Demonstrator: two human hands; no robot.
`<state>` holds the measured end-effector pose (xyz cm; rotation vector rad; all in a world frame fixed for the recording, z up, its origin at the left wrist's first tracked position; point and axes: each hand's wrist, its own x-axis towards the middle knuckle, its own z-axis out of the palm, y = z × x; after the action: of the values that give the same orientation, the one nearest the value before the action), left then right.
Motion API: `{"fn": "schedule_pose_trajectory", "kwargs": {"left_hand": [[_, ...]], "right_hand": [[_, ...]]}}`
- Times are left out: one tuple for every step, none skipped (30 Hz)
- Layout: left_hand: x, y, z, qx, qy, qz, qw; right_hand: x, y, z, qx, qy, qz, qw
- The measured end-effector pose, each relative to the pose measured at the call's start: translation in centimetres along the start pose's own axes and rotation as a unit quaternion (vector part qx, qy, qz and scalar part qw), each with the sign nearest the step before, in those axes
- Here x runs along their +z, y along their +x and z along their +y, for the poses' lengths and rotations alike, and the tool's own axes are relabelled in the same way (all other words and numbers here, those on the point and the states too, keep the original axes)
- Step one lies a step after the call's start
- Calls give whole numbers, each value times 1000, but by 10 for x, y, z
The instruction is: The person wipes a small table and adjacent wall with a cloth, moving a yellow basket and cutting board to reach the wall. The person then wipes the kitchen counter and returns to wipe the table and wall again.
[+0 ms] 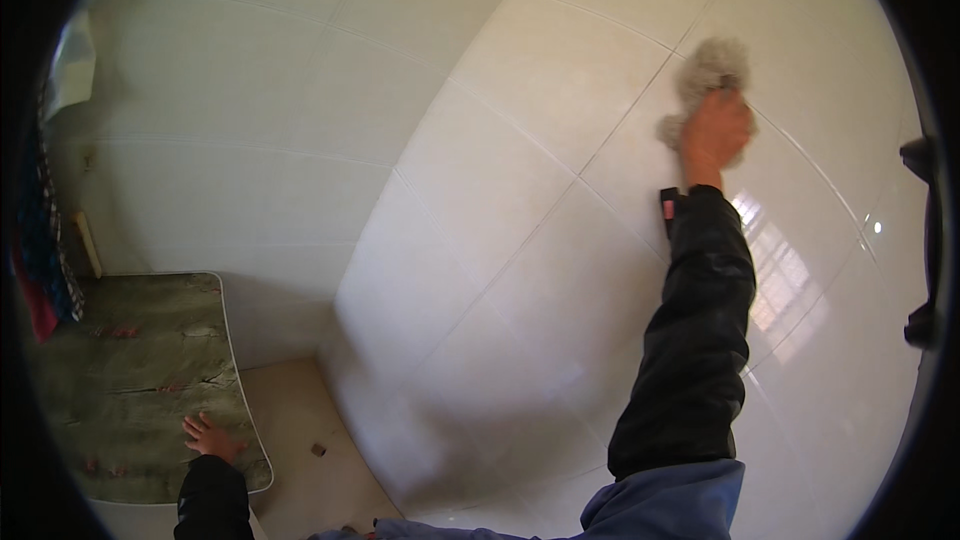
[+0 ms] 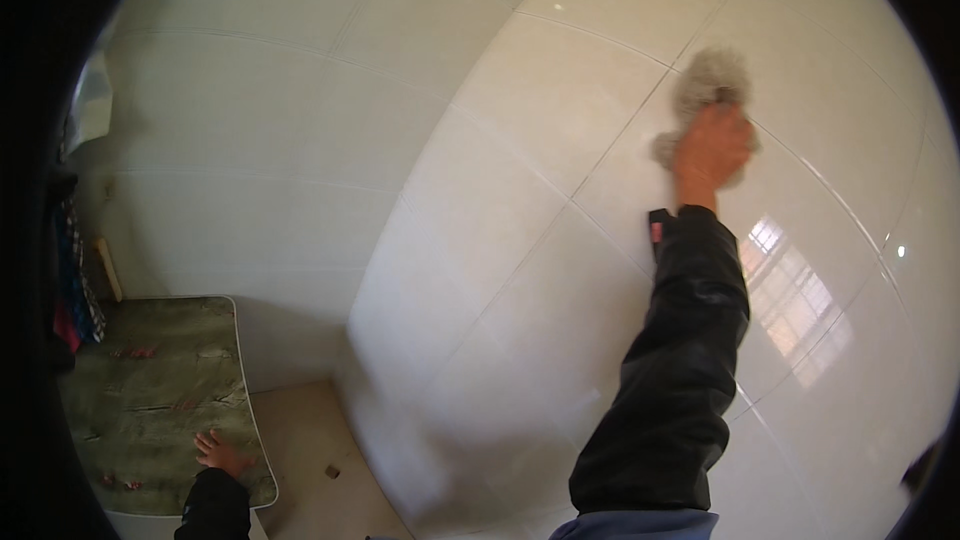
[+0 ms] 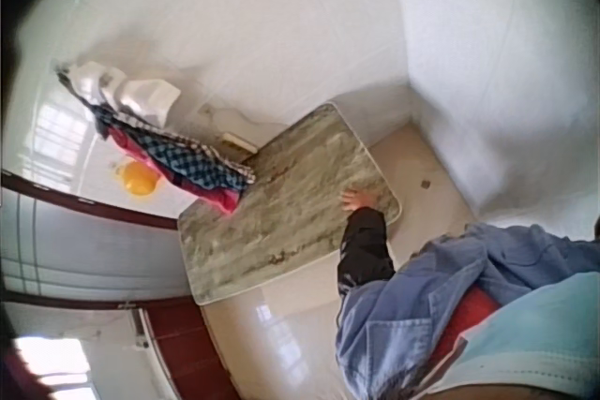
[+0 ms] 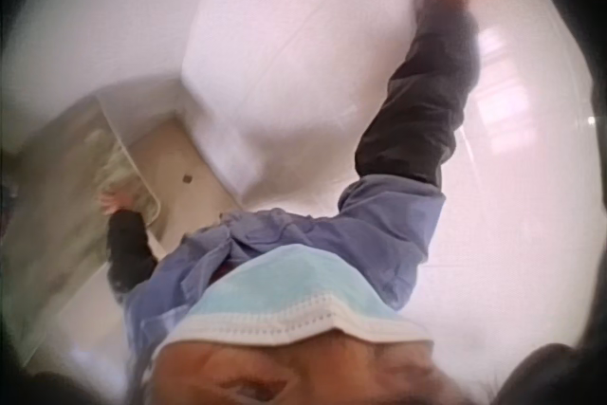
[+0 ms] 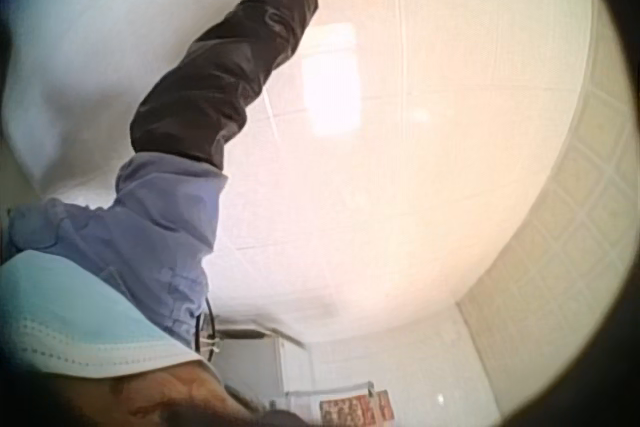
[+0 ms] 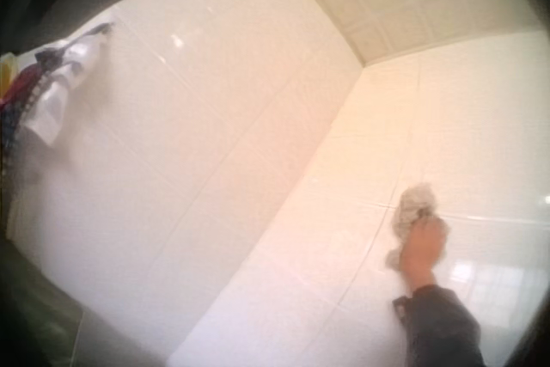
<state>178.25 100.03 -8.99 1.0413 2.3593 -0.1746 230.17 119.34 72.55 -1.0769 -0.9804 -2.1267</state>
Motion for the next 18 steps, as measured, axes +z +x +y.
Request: {"fn": "schedule_pose_trajectory", "kwargs": {"left_hand": [[1, 1, 1, -8, 8, -4, 1000], [2, 2, 1, -10, 5, -12, 1000], [4, 4, 1, -10, 3, -19, 1000], [5, 5, 1, -7, 3, -24, 1000], [6, 5, 1, -3, 4, -20, 1000], [7, 4, 1, -1, 12, -19, 1000], [8, 3, 2, -2, 16, -16, 1000], [7, 2, 2, -4, 15, -17, 1000], [6, -1, 3, 1, 12, -13, 1000], [5, -3, 3, 0, 16, -11, 1000], [7, -6, 4, 1, 11, -12, 1000], [4, -5, 3, -2, 0, -20, 1000], [10, -8, 2, 0, 20, 1, 1000], [10, -2, 1, 9, 39, 4, 999], [15, 2, 0, 19, 58, 6, 998], [25, 5, -2, 28, 76, 7, 997], [38, 10, 1, 92, 187, 163, 964], [47, 16, -2, 98, 184, 178, 962]], "right_hand": [[1, -3, -13, -14, 13, -16, 1000], [4, -9, -31, -69, 23, -110, 991], [6, -19, -46, -136, 60, -81, 986], [7, -28, -56, -208, 72, -171, 960], [9, -31, -61, -257, 96, -156, 949], [10, -33, -59, -272, 101, -169, 942], [10, -31, -49, -263, 107, -174, 943], [10, -22, -31, -240, 79, -178, 951], [9, -9, -6, -219, 52, -171, 959], [7, 2, 21, -202, 28, -141, 969], [3, 14, 54, -174, -14, -142, 974], [-2, 24, 90, -153, -46, -103, 982], [-8, 34, 127, -123, -89, -103, 983], [-17, 43, 167, -110, -124, -70, 984], [-28, 50, 208, -50, -149, -102, 982], [-42, 53, 248, -13, -169, -93, 981], [-62, 50, 288, -2, -184, -77, 980], [-84, 45, 326, 10, -200, -52, 978]]}}
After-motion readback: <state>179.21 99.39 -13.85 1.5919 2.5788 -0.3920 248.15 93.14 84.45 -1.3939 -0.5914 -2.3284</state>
